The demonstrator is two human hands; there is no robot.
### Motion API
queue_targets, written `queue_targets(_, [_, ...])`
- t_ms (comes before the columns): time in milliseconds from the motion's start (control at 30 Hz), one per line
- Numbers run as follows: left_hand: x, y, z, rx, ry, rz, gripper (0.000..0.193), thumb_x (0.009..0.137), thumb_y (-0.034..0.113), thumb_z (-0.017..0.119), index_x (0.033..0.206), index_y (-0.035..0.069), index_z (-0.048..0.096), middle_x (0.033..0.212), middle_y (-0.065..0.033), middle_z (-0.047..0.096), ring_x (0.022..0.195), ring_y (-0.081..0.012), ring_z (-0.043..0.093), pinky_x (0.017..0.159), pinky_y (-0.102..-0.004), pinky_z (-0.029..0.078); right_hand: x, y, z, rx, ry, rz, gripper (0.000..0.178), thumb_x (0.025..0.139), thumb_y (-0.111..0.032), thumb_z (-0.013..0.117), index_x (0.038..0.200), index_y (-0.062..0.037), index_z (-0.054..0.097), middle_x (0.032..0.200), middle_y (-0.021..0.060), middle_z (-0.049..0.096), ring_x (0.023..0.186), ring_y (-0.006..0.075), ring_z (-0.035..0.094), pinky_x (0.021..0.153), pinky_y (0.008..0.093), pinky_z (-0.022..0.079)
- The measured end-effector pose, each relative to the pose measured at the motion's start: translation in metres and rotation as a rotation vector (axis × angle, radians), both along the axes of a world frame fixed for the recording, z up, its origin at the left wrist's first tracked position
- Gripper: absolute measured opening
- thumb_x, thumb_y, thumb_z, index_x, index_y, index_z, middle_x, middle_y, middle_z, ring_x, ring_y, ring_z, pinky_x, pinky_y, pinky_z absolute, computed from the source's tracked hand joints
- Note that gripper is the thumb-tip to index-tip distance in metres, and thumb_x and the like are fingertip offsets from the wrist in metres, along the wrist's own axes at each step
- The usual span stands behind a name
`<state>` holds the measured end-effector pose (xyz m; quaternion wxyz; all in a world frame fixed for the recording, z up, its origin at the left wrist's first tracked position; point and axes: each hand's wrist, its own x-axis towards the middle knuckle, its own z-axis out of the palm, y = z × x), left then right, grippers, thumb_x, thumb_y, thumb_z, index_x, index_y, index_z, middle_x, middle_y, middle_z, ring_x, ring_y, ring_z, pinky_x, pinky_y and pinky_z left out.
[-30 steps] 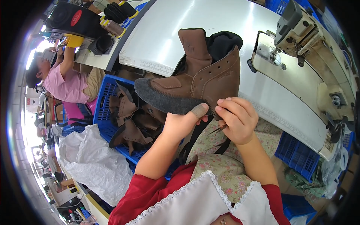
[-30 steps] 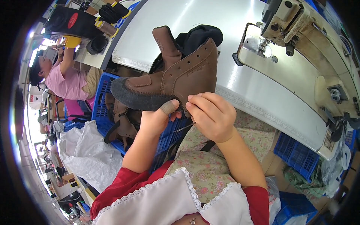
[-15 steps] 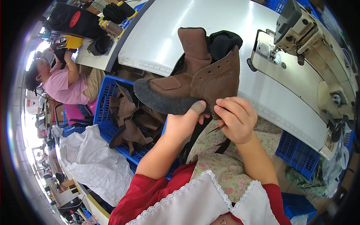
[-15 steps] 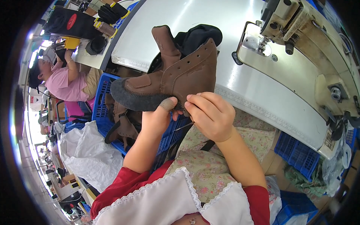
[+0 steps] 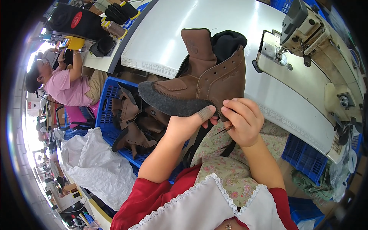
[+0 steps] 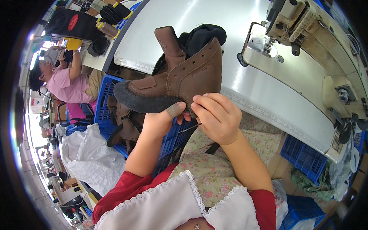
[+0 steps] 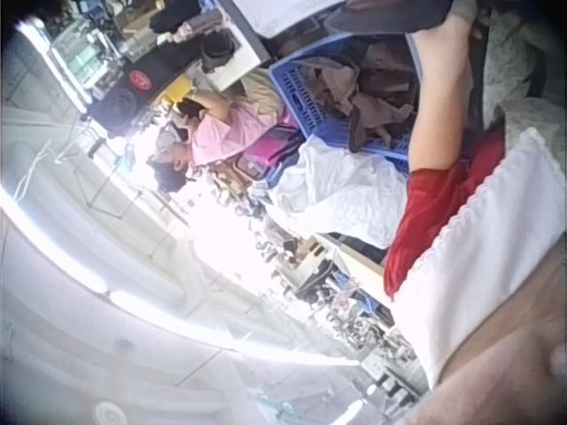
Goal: Sew and trim sections of a leather boot upper using a sewing machine.
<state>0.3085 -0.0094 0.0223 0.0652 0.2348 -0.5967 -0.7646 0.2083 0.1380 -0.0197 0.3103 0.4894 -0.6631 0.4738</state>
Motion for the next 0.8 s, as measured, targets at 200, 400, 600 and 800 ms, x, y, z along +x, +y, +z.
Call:
queue_targets(200, [-0.002, 0.002, 0.002, 0.100, 0.029, -0.001, 0.011, 0.089, 0.008, 0.069, 0.093, -0.002, 0.068, 0.081, -0.0096, 0.069, 0.068, -0.0173, 0.068, 0.053, -0.0249, 0.050, -0.001, -0.001, 0.001, 0.002, 0.009, 0.005, 0.023, 0.065, -0.005, 0.075, 0.088, -0.0055, 0.071, 0.095, 0.0058, 0.070, 0.084, 0.0240, 0.065, 0.069, 0.0316, 0.057])
queue_targets(400, [-0.001, 0.008, 0.003, 0.097, 0.082, 0.095, 0.013, 0.093, 0.012, 0.067, 0.092, -0.001, 0.065, 0.081, -0.0091, 0.067, 0.065, -0.0167, 0.066, 0.049, -0.0249, 0.048, 0.005, -0.001, 0.004, 0.044, -0.012, 0.030, 0.024, 0.065, -0.006, 0.074, 0.088, -0.0057, 0.072, 0.096, 0.0065, 0.070, 0.087, 0.0258, 0.066, 0.072, 0.0329, 0.058])
queue_targets(600, [0.008, 0.004, 0.010, 0.025, 0.103, 0.172, 0.012, 0.092, 0.011, 0.067, 0.090, 0.001, 0.062, 0.076, -0.0062, 0.064, 0.055, -0.0136, 0.060, 0.048, -0.0265, 0.046, 0.016, 0.008, 0.012, 0.093, 0.038, 0.030, 0.022, 0.069, -0.006, 0.079, 0.089, -0.0057, 0.070, 0.097, 0.0082, 0.071, 0.088, 0.0276, 0.068, 0.075, 0.0348, 0.059])
queue_targets(800, [0.072, -0.061, 0.039, -0.241, 0.080, 0.567, 0.013, 0.086, 0.010, 0.072, 0.087, -0.001, 0.064, 0.073, -0.0072, 0.065, 0.054, -0.0164, 0.061, 0.048, -0.0273, 0.046, 0.016, 0.014, 0.011, 0.043, -0.023, 0.053, 0.023, 0.074, -0.004, 0.081, 0.092, -0.0054, 0.067, 0.096, 0.0104, 0.070, 0.087, 0.0291, 0.068, 0.076, 0.0362, 0.058])
